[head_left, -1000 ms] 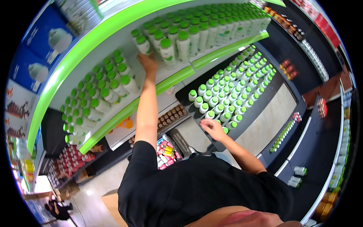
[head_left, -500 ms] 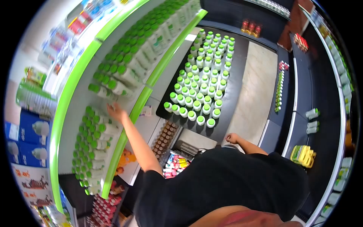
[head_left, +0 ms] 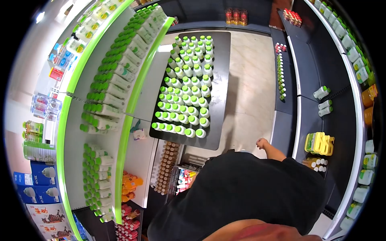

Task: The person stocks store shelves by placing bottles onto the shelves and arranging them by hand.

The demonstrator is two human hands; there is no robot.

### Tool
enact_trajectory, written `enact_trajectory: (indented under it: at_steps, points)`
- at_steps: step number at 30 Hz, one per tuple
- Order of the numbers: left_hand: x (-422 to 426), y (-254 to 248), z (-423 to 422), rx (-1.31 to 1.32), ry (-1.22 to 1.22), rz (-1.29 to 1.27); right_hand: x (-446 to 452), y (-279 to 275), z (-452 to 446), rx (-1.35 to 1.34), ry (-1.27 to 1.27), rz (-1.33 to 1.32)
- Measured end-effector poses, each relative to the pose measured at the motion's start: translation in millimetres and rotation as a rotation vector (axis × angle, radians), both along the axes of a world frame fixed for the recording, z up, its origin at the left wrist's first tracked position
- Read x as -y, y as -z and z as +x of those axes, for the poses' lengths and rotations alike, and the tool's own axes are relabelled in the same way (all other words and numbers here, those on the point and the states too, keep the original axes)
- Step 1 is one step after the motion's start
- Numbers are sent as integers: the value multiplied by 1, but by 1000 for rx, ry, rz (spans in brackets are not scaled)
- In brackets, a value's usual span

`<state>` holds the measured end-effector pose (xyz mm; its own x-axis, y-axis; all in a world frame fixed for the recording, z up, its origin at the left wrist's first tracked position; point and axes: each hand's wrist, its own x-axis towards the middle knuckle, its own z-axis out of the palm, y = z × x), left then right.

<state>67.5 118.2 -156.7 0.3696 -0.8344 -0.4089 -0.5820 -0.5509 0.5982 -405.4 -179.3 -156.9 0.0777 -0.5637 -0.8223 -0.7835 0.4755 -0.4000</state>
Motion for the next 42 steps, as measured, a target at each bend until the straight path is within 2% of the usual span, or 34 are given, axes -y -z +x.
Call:
enact_trajectory:
  at_steps: [1,2,3,4,5,11,15,18,19,22,24,26,28,29,31,34,35,37,39,42]
  points:
    - [-7,-2,-9,-95,66,184,-2,11,-8,-11,-73,46]
    - [-10,-5,-17,-166,115,333,-6,13,-9,29,-38,52]
    - [-10,-6,-22,-212,143,431,-9,14,-13,66,-4,54]
    - [-2,-8,-27,-226,157,462,-9,54,-22,102,-10,34]
    - [5,-9,-30,-245,167,497,-13,65,-24,186,52,-41]
    - [53,-3,-48,-252,257,604,-15,29,-50,191,1,-72]
    - [96,-4,-64,-230,355,667,-18,20,-89,257,199,-189]
    - [130,-1,-77,-201,466,738,-39,49,-133,305,377,-337]
    - [141,1,-84,-187,507,764,-50,43,-144,309,459,-317]
    - [183,11,-111,-124,617,813,-87,8,-175,110,436,-195]
    - [208,12,-137,-140,612,790,-126,43,-202,102,521,-119]
    - [221,4,-162,-255,494,686,-161,101,-239,-91,-143,-157]
    - [226,-5,-181,-431,325,547,-188,92,-247,-162,-596,-216]
    - [225,14,-180,-368,410,398,-196,84,-243,-118,-301,-113]
    - [226,6,-184,-300,424,323,-207,68,-230,-24,289,97]
    - [222,4,-181,-206,501,252,-188,18,-204,-16,238,108]
    - [219,4,-176,-177,541,238,-185,32,-204,-14,63,-1]
    - [217,7,-167,-87,582,321,-185,58,-189,178,536,-36]
    - [213,24,-152,-29,670,327,-171,72,-176,266,626,-38]
    - [223,-4,-163,-53,553,523,-154,66,-164,363,685,-115]
